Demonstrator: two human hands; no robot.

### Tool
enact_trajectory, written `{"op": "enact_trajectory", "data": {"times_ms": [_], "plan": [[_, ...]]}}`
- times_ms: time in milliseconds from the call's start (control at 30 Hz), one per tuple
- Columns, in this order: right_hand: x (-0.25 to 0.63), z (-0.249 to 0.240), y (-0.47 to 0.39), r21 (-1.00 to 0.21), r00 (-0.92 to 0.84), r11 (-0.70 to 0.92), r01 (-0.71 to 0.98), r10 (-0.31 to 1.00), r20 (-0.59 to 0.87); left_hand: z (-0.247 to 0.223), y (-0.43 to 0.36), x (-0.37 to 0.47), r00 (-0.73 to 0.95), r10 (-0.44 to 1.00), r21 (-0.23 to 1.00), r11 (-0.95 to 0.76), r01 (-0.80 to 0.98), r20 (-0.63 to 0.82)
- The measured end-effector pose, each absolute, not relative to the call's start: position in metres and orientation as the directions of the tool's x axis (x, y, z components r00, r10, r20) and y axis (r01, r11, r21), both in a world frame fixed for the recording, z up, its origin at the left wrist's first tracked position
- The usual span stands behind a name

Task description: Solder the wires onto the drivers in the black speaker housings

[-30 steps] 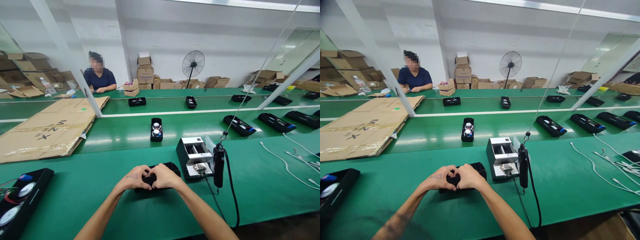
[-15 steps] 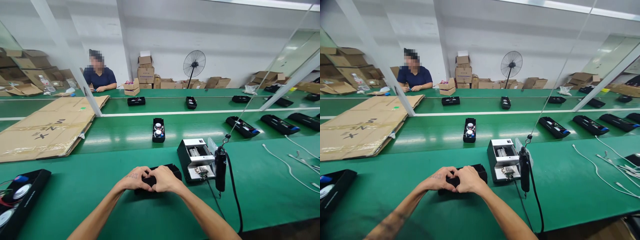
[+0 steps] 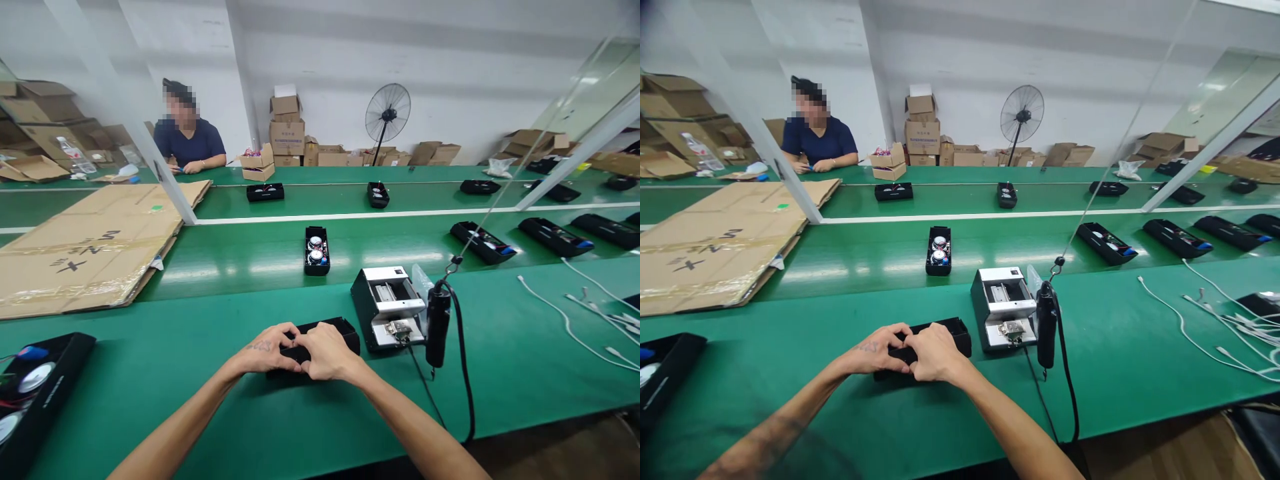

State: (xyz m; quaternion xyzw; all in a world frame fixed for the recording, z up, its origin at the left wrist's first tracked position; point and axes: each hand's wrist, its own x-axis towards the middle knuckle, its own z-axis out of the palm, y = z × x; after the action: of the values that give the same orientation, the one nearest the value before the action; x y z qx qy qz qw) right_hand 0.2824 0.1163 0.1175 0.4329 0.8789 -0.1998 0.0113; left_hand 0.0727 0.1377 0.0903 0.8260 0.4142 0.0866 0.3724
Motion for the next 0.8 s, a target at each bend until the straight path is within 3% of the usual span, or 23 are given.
{"op": "enact_trajectory", "data": {"times_ms": [67, 133, 167, 233, 300, 333, 367, 433, 600, 733, 800], "plan": [[0.292, 0.116, 0.103, -0.415, -0.67, 0.584, 0.698, 0.737, -0.088, 0.085, 0.124, 0.073, 0.633, 0.764, 0.658, -0.412, 0.631, -0.128], [0.311, 0.112, 0.086, -0.538, -0.625, 0.597, 0.596, 0.765, 0.156, 0.073, 0.106, 0.074, 0.635, 0.772, 0.585, -0.501, 0.637, -0.03], [0.323, 0.108, 0.078, -0.582, -0.511, 0.584, 0.566, 0.802, 0.309, 0.065, 0.096, 0.074, 0.649, 0.759, 0.515, -0.577, 0.634, 0.052], [0.351, 0.101, 0.066, -0.612, -0.078, 0.482, 0.627, 0.821, 0.566, 0.047, 0.077, 0.074, 0.677, 0.704, 0.337, -0.704, 0.625, 0.216], [0.383, 0.092, 0.061, -0.606, 0.342, 0.275, 0.746, 0.622, 0.704, 0.032, 0.063, 0.075, 0.683, 0.652, 0.208, -0.755, 0.621, 0.329], [0.399, 0.087, 0.061, -0.604, 0.456, 0.167, 0.779, 0.511, 0.729, 0.026, 0.06, 0.075, 0.678, 0.641, 0.18, -0.761, 0.623, 0.361], [0.415, 0.083, 0.064, -0.603, 0.52, 0.074, 0.795, 0.43, 0.738, 0.022, 0.058, 0.075, 0.674, 0.633, 0.167, -0.764, 0.623, 0.381], [0.445, 0.077, 0.073, -0.611, 0.576, -0.049, 0.79, 0.402, 0.712, 0.019, 0.058, 0.076, 0.673, 0.619, 0.158, -0.772, 0.616, 0.404], [0.489, 0.073, 0.086, -0.75, 0.639, -0.166, 0.64, 0.657, 0.4, 0.013, 0.063, 0.075, 0.674, 0.589, 0.127, -0.787, 0.604, 0.446], [0.484, 0.067, 0.07, -0.89, 0.762, -0.012, 0.456, 0.523, 0.383, 0.0, 0.064, 0.074, 0.629, 0.584, 0.175, -0.789, 0.589, 0.513], [0.478, 0.064, 0.062, -0.924, 0.74, 0.113, 0.366, 0.567, 0.362, -0.003, 0.065, 0.075, 0.626, 0.584, 0.186, -0.79, 0.583, 0.517]]}}
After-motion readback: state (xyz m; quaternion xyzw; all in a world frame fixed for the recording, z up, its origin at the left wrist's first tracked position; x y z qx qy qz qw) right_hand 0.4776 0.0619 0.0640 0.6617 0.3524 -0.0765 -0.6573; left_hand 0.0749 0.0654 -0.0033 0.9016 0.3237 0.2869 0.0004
